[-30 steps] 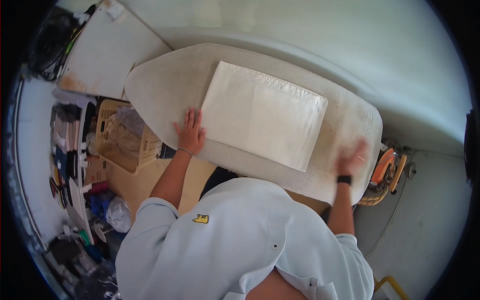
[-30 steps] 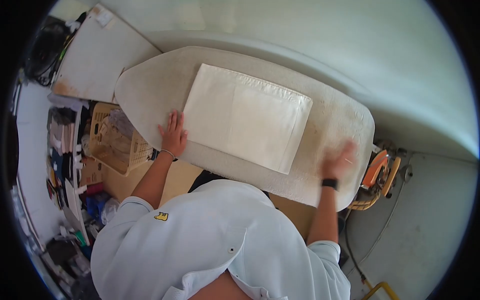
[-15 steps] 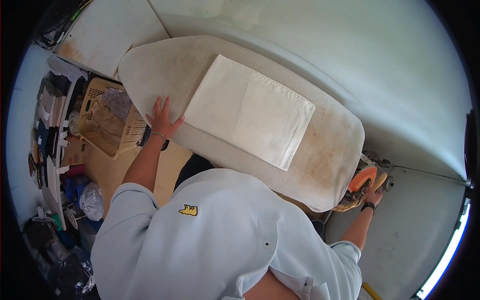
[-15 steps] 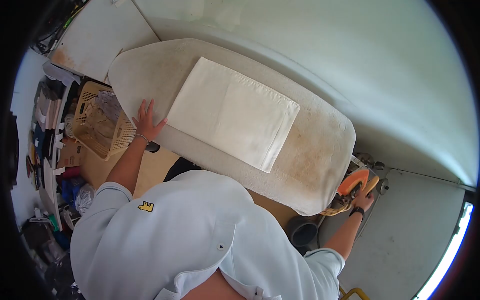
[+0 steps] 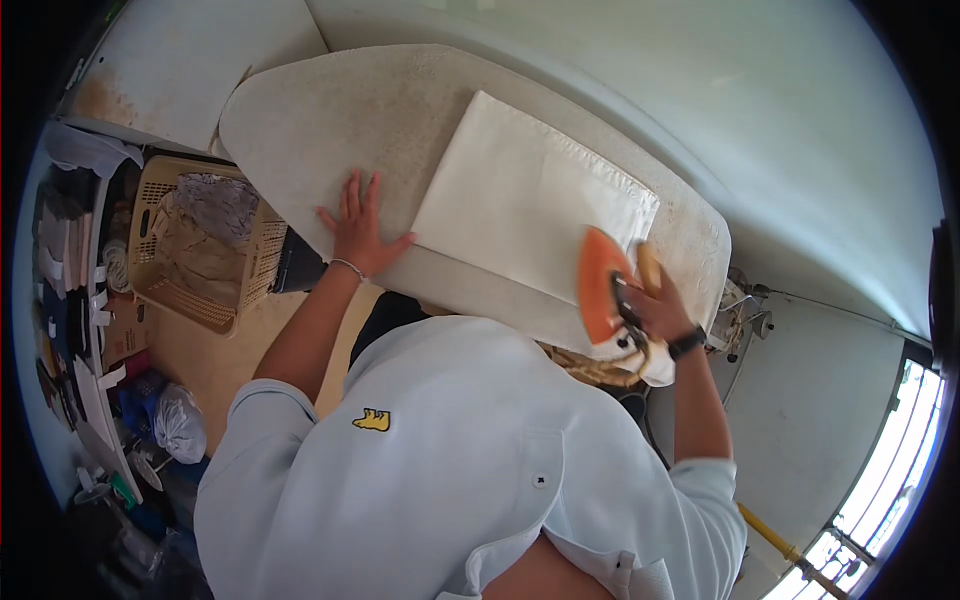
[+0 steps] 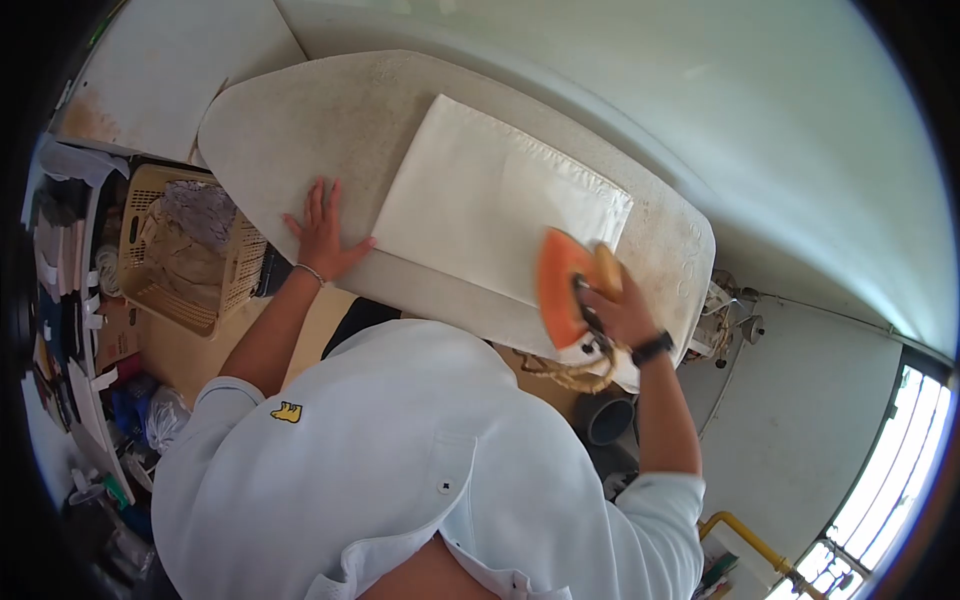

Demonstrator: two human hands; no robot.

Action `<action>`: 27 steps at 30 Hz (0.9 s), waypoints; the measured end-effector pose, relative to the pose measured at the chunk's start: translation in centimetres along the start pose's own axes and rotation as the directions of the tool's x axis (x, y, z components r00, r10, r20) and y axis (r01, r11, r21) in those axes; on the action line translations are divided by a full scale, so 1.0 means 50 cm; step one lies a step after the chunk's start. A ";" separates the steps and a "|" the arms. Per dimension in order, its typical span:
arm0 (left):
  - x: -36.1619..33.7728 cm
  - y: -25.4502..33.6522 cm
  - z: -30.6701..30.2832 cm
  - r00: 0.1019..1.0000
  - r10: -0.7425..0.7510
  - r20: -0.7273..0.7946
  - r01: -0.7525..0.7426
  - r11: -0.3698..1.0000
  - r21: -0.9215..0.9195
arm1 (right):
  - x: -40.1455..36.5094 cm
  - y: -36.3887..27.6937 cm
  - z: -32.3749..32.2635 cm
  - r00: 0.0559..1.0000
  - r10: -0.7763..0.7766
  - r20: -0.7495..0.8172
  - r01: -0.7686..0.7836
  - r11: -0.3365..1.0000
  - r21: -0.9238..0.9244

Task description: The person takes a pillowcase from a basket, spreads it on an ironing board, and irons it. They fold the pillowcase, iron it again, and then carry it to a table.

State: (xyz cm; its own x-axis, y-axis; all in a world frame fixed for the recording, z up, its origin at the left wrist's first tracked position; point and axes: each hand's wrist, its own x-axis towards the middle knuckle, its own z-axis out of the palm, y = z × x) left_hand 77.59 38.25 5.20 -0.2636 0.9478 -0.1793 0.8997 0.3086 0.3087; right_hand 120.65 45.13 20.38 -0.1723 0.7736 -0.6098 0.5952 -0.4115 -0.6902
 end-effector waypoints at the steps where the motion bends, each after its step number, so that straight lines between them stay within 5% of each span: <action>1: 0.000 0.000 0.000 1.000 0.009 -0.004 -0.009 1.000 -0.012 | 0.045 -0.027 0.061 0.987 -0.144 0.074 0.156 0.969 -0.193; 4: -0.001 -0.006 -0.002 1.000 0.028 0.002 -0.028 0.999 -0.043 | 0.160 -0.113 0.216 0.883 -0.318 0.345 0.469 0.623 -0.626; 6: 0.003 -0.011 0.002 0.999 0.039 0.023 -0.038 0.997 -0.063 | 0.209 -0.184 0.272 0.891 -0.232 0.390 0.452 0.525 -0.721; 8: 0.001 -0.017 0.005 0.998 0.055 0.001 -0.054 0.991 -0.120 | 0.234 -0.305 0.300 0.970 0.030 0.240 0.181 0.571 -0.801; 10: 0.003 -0.015 0.002 0.998 0.064 0.017 -0.060 0.986 -0.158 | 0.335 -0.311 0.283 0.974 -0.159 0.159 0.221 0.542 -0.811; 12: 0.004 -0.015 0.003 0.998 0.064 0.029 -0.057 0.980 -0.189 | 0.443 -0.303 0.245 0.883 -0.469 0.026 0.322 0.564 -0.760; 15: -0.001 -0.026 -0.001 0.995 0.098 0.019 -0.092 0.975 -0.202 | 0.474 -0.380 0.217 0.977 -0.212 -0.031 0.144 0.759 -0.635; 18: -0.004 -0.053 -0.019 0.982 0.183 -0.047 -0.189 0.951 -0.244 | 0.455 -0.380 0.213 0.989 -0.096 0.109 0.134 0.890 -0.435; 20: 0.002 -0.109 -0.030 0.916 0.278 -0.290 -0.384 0.817 -0.430 | 0.390 -0.367 0.255 0.984 -0.044 0.175 0.149 0.744 -0.652; 22: 0.016 -0.160 -0.058 0.897 0.225 -0.380 -0.373 0.846 -0.382 | 0.326 -0.306 0.311 0.933 -0.173 0.316 0.349 0.652 -0.673; 24: 0.043 -0.210 -0.081 0.857 0.204 -0.473 -0.416 0.816 -0.402 | 0.272 -0.191 0.364 0.775 -0.428 0.465 0.628 0.434 -0.646; 26: 0.083 -0.242 -0.100 0.825 0.251 -0.506 -0.457 0.823 -0.336 | 0.123 -0.199 0.412 0.890 -0.191 0.413 0.441 0.583 -0.682; 27: 0.099 -0.248 -0.108 0.795 0.256 -0.550 -0.461 0.844 -0.273 | 0.114 -0.181 0.404 0.900 -0.192 0.391 0.423 0.598 -0.681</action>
State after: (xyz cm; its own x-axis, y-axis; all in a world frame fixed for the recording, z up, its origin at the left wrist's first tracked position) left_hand 63.26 39.55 5.52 -0.1702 0.8765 0.4503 0.7863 -0.1547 0.5982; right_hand 98.42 43.53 15.29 -0.5757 0.5872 -0.5690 0.8177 0.4094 -0.4047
